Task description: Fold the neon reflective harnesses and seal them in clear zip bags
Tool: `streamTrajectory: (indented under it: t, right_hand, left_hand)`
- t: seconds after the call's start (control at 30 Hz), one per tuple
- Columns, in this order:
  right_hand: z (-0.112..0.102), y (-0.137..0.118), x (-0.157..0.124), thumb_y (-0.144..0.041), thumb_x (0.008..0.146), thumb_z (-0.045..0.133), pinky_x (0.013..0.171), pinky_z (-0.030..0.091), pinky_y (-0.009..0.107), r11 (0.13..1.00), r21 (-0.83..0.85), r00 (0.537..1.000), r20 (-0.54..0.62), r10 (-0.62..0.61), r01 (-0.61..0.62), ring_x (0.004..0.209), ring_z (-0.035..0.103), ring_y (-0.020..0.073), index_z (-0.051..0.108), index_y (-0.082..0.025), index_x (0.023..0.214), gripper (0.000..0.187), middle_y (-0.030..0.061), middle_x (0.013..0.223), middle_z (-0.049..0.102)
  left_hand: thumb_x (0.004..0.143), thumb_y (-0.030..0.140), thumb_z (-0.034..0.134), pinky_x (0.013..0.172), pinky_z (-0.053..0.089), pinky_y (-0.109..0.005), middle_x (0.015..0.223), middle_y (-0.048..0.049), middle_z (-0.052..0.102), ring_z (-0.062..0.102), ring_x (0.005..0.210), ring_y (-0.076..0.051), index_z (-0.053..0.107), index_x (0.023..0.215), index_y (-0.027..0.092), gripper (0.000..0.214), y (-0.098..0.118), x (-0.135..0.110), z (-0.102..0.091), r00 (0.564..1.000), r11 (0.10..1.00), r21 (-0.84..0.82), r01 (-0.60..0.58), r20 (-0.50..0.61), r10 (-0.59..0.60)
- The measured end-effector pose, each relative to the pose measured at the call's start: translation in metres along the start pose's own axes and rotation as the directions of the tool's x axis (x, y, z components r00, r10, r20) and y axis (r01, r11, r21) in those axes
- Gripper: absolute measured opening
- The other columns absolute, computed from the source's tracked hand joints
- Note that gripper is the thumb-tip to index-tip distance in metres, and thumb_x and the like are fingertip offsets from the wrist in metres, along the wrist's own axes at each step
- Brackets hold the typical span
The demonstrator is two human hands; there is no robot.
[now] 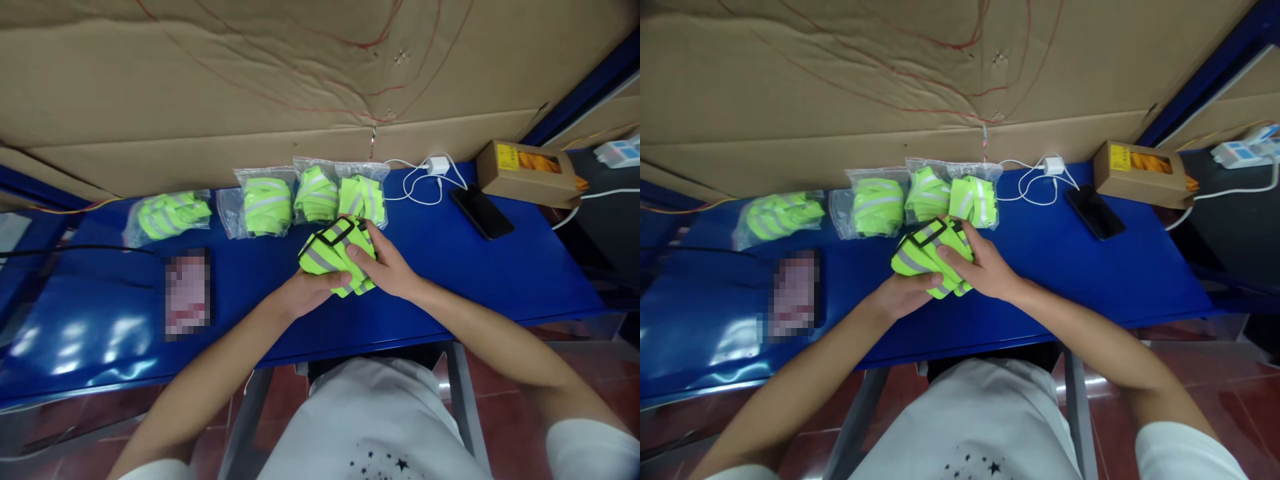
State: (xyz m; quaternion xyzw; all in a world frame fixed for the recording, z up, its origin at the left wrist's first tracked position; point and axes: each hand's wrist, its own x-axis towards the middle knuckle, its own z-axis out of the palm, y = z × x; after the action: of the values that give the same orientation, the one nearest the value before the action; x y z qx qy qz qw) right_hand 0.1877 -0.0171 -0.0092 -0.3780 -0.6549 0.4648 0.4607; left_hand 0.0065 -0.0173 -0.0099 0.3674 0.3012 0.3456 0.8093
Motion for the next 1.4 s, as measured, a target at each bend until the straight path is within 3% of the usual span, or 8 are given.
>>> streamTrajectory:
  t: [0.17, 0.27, 0.57, 0.7, 0.8, 0.93, 1.07, 1.4]
  right_hand:
    - [-0.001, -0.005, 0.006, -0.064, 0.083, 0.078, 0.114, 0.049, 0.042, 0.958, 0.239, 0.987, 0.009, 0.161, -0.158, 0.134, 0.058, 0.0280, 0.048, -0.029, 0.149, 0.080, 0.0077, 0.146, 0.061]
    - [-0.006, -0.007, 0.010, -0.063, 0.079, 0.081, 0.113, 0.050, 0.042, 0.888, 0.369, 0.962, 0.107, 0.252, -0.274, 0.133, 0.059, 0.0287, 0.058, -0.026, 0.138, 0.073, 0.0084, 0.138, 0.067]
    - [-0.021, -0.009, 0.011, -0.030, 0.077, 0.089, 0.098, 0.056, 0.034, 0.647, 0.623, 0.897, 0.343, 0.280, -0.440, 0.117, 0.069, 0.0234, 0.060, -0.029, 0.139, 0.068, 0.0049, 0.135, 0.070]
    - [-0.015, -0.007, 0.011, -0.051, 0.085, 0.079, 0.106, 0.051, 0.039, 0.581, 0.685, 0.897, 0.310, 0.314, -0.440, 0.123, 0.066, 0.0261, 0.068, -0.026, 0.129, 0.052, 0.0068, 0.132, 0.071]
    - [-0.008, -0.004, 0.008, -0.067, 0.077, 0.081, 0.109, 0.049, 0.045, 0.570, 0.714, 0.913, 0.294, 0.282, -0.406, 0.128, 0.062, 0.0294, 0.068, -0.027, 0.129, 0.067, 0.0072, 0.127, 0.073]
    - [-0.002, 0.000, 0.000, -0.056, 0.061, 0.096, 0.108, 0.050, 0.046, 0.632, 0.669, 0.920, 0.310, 0.241, -0.391, 0.128, 0.063, 0.0312, 0.066, -0.028, 0.132, 0.082, 0.0066, 0.122, 0.074]
    - [0.001, 0.005, 0.000, -0.041, 0.068, 0.096, 0.101, 0.053, 0.040, 0.712, 0.597, 0.929, 0.232, 0.289, -0.371, 0.118, 0.068, 0.0279, 0.069, -0.026, 0.124, 0.064, 0.0047, 0.117, 0.076]
    - [0.027, 0.001, -0.002, -0.041, 0.070, 0.093, 0.092, 0.056, 0.031, 0.664, 0.678, 0.855, -0.099, 0.509, -0.316, 0.112, 0.070, 0.0218, 0.066, -0.031, 0.121, 0.059, -0.0006, 0.116, 0.076]
  left_hand:
    - [0.070, 0.035, 0.094, 0.102, 0.057, -0.042, 0.126, -0.0030, 0.076, 0.068, 0.124, -0.031, 0.068, 0.133, 0.032, 0.069, -0.004, 0.001, -0.002, 0.985, 0.971, 0.199, -0.134, -0.076, 0.152]
    - [0.078, 0.038, 0.088, 0.108, 0.056, -0.044, 0.132, -0.0040, 0.074, 0.067, 0.126, -0.030, 0.070, 0.129, 0.029, 0.055, -0.008, 0.004, -0.008, 0.955, 0.875, 0.418, -0.243, -0.052, 0.291]
    - [0.094, 0.041, 0.071, 0.115, 0.051, -0.053, 0.147, -0.0099, 0.062, 0.062, 0.133, -0.031, 0.049, 0.153, 0.031, 0.064, -0.007, 0.008, -0.017, 0.712, 0.388, 0.698, -0.602, 0.249, 0.657]
    - [0.096, 0.041, 0.068, 0.123, 0.042, -0.053, 0.156, -0.0124, 0.050, 0.048, 0.147, -0.034, 0.043, 0.158, 0.031, 0.067, 0.007, 0.008, -0.023, 0.575, 0.057, 0.765, -0.642, 0.431, 0.695]
    - [0.098, 0.040, 0.066, 0.122, 0.043, -0.051, 0.157, -0.0150, 0.045, 0.045, 0.148, -0.033, 0.037, 0.161, 0.031, 0.070, 0.008, 0.008, -0.027, 0.519, -0.141, 0.782, -0.607, 0.525, 0.674]
    - [0.101, 0.033, 0.062, 0.123, 0.041, -0.052, 0.158, -0.0165, 0.039, 0.039, 0.152, -0.035, 0.031, 0.164, 0.031, 0.070, 0.002, 0.008, -0.029, 0.559, -0.233, 0.780, -0.580, 0.590, 0.583]
    - [0.100, 0.025, 0.062, 0.123, 0.041, -0.053, 0.157, -0.0189, 0.037, 0.037, 0.153, -0.035, 0.025, 0.165, 0.029, 0.075, 0.002, 0.010, -0.031, 0.615, -0.226, 0.786, -0.575, 0.597, 0.515]
    - [0.094, 0.010, 0.052, 0.122, 0.038, -0.057, 0.163, -0.0223, 0.033, 0.027, 0.158, -0.037, 0.022, 0.163, 0.022, 0.076, -0.001, 0.008, -0.023, 0.730, -0.326, 0.886, -0.329, 0.457, 0.508]
